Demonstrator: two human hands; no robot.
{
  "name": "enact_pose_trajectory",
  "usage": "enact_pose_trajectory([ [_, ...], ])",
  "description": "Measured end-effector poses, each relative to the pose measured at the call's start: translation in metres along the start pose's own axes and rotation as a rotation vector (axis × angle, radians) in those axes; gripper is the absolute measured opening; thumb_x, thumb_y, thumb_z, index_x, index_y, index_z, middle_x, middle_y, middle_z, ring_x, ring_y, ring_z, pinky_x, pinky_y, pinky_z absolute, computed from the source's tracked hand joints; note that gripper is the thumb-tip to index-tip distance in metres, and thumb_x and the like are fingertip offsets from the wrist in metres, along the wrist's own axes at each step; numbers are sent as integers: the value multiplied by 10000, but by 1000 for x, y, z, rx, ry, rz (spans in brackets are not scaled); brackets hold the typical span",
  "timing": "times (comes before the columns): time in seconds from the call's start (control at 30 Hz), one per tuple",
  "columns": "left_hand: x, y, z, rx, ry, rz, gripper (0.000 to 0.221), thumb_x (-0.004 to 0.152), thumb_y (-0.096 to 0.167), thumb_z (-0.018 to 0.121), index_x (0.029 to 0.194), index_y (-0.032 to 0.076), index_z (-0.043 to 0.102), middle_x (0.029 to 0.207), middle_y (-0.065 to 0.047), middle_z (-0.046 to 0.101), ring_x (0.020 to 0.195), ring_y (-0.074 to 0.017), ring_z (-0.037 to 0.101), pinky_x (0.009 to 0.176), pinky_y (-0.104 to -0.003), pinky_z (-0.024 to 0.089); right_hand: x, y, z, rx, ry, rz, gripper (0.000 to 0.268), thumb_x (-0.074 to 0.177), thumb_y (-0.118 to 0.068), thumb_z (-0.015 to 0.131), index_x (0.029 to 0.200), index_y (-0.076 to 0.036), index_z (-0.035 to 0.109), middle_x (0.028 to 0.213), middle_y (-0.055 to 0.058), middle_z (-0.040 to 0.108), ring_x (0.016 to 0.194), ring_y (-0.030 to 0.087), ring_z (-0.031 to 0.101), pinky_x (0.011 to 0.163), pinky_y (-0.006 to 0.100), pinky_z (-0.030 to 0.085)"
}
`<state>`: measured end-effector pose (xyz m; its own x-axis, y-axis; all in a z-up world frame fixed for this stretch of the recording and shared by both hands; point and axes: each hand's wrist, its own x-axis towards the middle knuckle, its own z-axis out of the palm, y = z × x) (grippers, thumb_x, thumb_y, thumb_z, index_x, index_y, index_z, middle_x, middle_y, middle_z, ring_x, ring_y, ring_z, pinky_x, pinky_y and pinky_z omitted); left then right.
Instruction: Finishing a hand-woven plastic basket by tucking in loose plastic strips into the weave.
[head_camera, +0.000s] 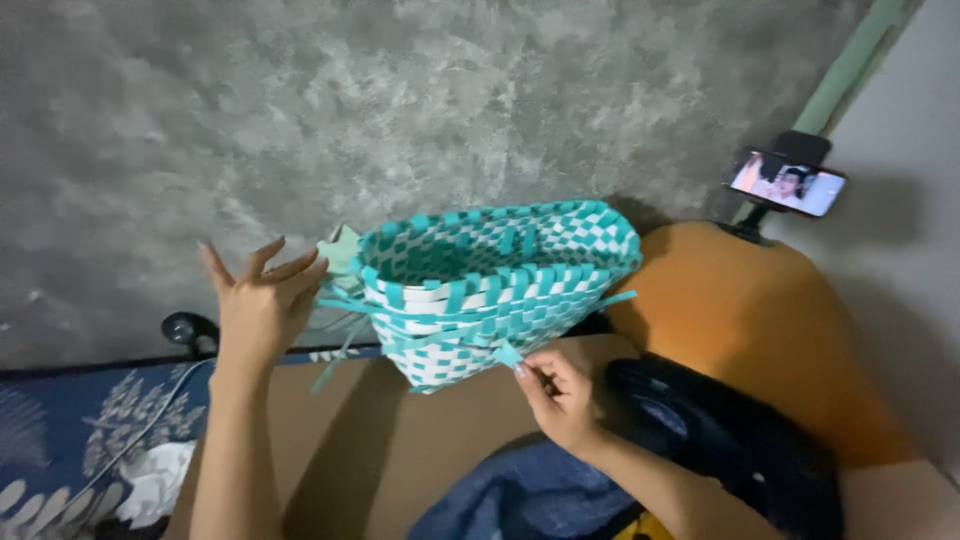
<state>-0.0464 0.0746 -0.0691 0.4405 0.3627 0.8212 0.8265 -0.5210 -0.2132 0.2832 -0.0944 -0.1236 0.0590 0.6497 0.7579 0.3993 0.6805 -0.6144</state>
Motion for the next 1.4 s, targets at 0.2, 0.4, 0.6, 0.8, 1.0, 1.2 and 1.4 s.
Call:
enact_pose_trajectory([
  [0.2, -2, -6, 0, 26, 4, -160, 232, 868, 158, 691, 1078, 235, 752, 1008, 32, 736, 1119, -304, 625, 1034, -767, 104, -1, -4, 2, -67, 6, 10, 112, 902, -154, 587, 851, -57, 615, 578, -28, 546, 485, 31, 468, 448, 180, 367],
  [0.4, -14, -13, 8, 90, -73, -416, 220, 837, 149, 671, 1007, 252, 765, 711, -11, 702, 1051, -271, 634, 1031, -730, 121, -1, -3, 7, -29, 15, -1, 108, 898, -134, 580, 826, -54, 593, 506, -4, 514, 436, 52, 458, 429, 189, 355],
  [0.6, -25, -26, 17, 163, -92, -545, 191, 891, 149, 646, 1004, 225, 779, 663, -35, 681, 863, -306, 633, 1049, -665, 146, 0, -5, 6, 4, -21, 12, 110, 904, -133, 569, 835, -49, 590, 518, -1, 508, 438, 56, 445, 415, 193, 346],
  [0.8, -29, -36, 10, 165, -176, -552, 168, 918, 176, 633, 1012, 214, 768, 715, -25, 697, 851, -304, 641, 1040, -697, 184, -2, -5, 6, -52, -4, 4, 114, 899, -147, 574, 828, -60, 598, 513, -6, 522, 436, 60, 465, 420, 190, 354],
  [1.0, -41, -66, -4, 191, -318, -787, 199, 887, 182, 645, 1009, 286, 764, 724, -72, 718, 768, -277, 655, 1023, -578, 220, -4, -4, 8, -41, 19, 4, 101, 894, -138, 580, 839, -56, 603, 509, 1, 524, 422, 60, 471, 405, 183, 363],
  [1.2, -37, -84, -40, 269, -440, -1027, 408, 785, 107, 564, 1087, 314, 743, 901, -102, 752, 957, -316, 627, 872, -551, 264, -10, 4, 8, -23, 37, 61, 116, 893, -155, 594, 853, -50, 622, 567, -1, 567, 478, 58, 494, 454, 193, 390],
  [1.4, -106, -136, -13, 545, -319, -994, 232, 1004, 287, 555, 1031, 352, 776, 831, -131, 747, 883, -418, 672, 856, -589, 230, -17, 10, 8, -6, 9, 92, 124, 907, -182, 601, 865, -67, 621, 603, -24, 549, 502, 35, 449, 462, 192, 366],
])
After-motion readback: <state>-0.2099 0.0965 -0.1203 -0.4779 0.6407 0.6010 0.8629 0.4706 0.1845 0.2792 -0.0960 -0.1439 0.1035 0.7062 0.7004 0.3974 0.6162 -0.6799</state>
